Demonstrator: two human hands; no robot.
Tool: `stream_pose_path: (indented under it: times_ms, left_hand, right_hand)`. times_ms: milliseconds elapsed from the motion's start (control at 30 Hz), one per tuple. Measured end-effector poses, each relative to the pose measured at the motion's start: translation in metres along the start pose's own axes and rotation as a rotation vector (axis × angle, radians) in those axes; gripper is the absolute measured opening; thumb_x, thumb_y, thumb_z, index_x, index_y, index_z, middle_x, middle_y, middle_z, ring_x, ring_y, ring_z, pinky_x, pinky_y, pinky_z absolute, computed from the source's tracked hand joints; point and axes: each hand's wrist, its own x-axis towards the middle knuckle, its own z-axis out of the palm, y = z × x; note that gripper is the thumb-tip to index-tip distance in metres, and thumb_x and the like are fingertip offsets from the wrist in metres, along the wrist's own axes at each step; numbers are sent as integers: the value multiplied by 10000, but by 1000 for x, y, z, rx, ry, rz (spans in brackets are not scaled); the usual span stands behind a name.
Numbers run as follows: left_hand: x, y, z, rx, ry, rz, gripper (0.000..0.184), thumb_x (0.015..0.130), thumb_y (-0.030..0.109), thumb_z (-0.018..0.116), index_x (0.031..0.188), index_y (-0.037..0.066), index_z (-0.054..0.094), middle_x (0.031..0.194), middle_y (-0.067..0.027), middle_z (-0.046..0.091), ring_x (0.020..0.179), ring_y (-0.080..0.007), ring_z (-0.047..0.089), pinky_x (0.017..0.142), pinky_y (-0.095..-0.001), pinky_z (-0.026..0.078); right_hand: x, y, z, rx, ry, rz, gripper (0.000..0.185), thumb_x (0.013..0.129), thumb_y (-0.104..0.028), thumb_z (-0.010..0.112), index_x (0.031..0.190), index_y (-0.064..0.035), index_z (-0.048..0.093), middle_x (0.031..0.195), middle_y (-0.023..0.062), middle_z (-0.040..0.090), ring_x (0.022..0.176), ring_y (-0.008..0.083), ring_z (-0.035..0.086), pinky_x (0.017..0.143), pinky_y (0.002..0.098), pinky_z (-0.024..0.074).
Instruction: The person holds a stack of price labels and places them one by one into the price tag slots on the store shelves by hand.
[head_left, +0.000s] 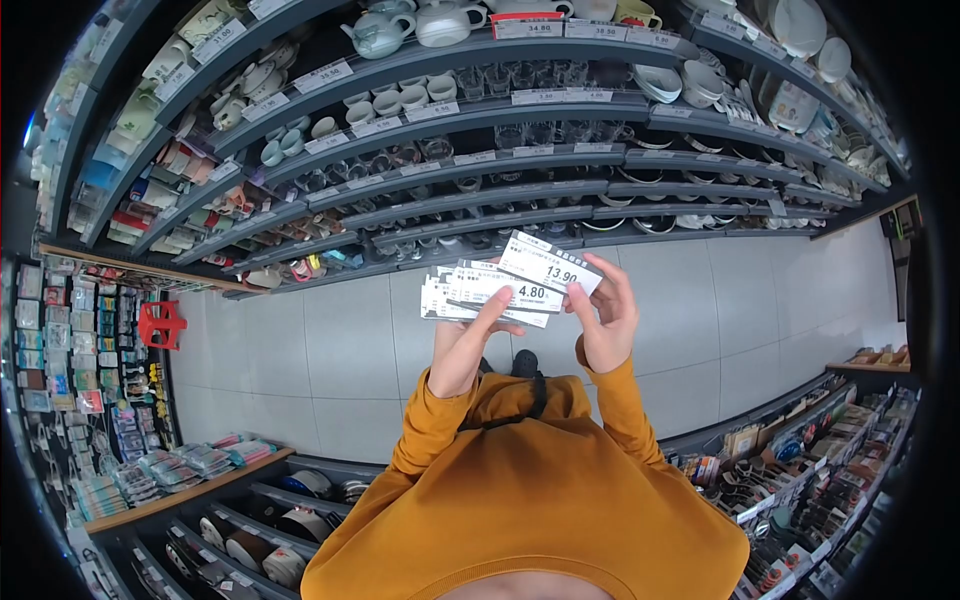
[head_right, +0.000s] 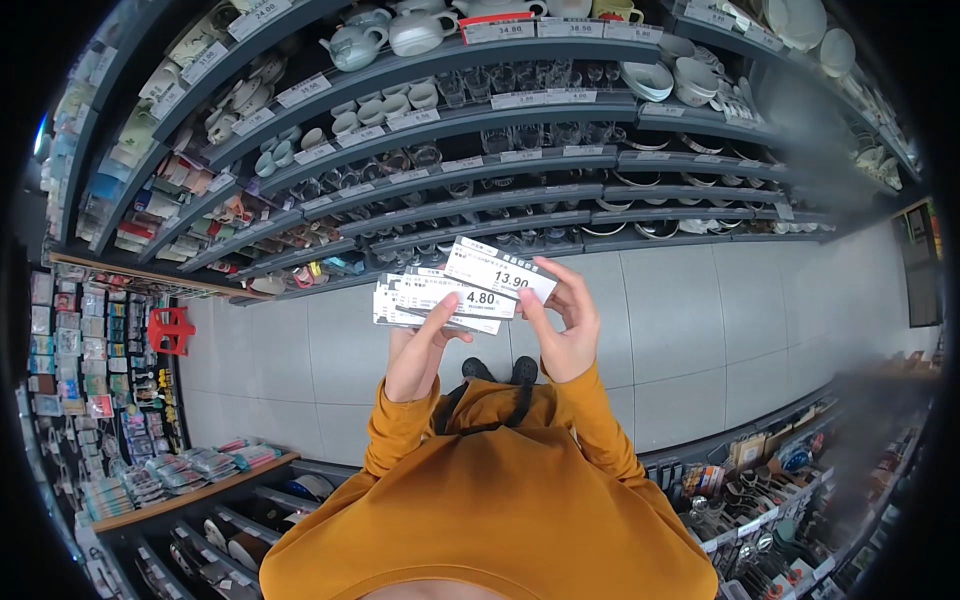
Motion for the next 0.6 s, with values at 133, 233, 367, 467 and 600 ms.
stream_pose_path:
  times_ms: [133, 233, 367, 467, 600]
  left_hand:
    - [0, 1, 1, -12, 3, -1, 455, 910, 123, 622, 1307, -29, 460, 1096, -104, 623, 891, -156, 636, 643, -279, 538]
    - [0, -1, -1, -13, 4, 1, 453, 910, 123, 622, 1306, -29, 460, 1095, -104, 623, 889, -156, 636, 644, -280, 537]
    - [0, -1, -1, -5, 2, 2, 461, 910, 123, 623, 1312, -26, 455, 1095, -103, 623, 887, -157, 635, 647, -280, 534]
    - [-1, 0, 1, -8, 0, 2, 460, 912, 125, 621, 1314, -23, 455, 1096, -101, 622, 885, -157, 634, 649, -281, 533]
    - [-1, -1, 1, 0, -8, 4, 458, 916, 127, 613, 1319, -20, 452, 1096, -101, 622, 883, -156, 634, 652, -282, 531]
  right_hand:
    - [2, 1, 1, 15, 23, -11, 372, 890, -29, 618, 1241, 10, 500, 985, 122, 663, 803, 136, 635, 688, 247, 500]
    - [2, 0, 0, 11, 16, -8, 372, 892, -31, 618, 1243, 9, 500, 988, 124, 665, 797, 134, 634, 688, 245, 496]
    - [2, 1, -1, 8, 7, -13, 373, 893, -32, 617, 1246, 7, 500, 987, 125, 666, 798, 134, 634, 692, 244, 495]
    - [2, 0, -1, 15, 11, -3, 375, 893, -33, 617, 1247, 5, 501, 986, 127, 667, 800, 134, 633, 693, 245, 495]
    - [2, 0, -2, 12, 6, 3, 373, 893, -34, 617, 1247, 1, 504, 985, 123, 666, 802, 132, 632, 695, 245, 496]
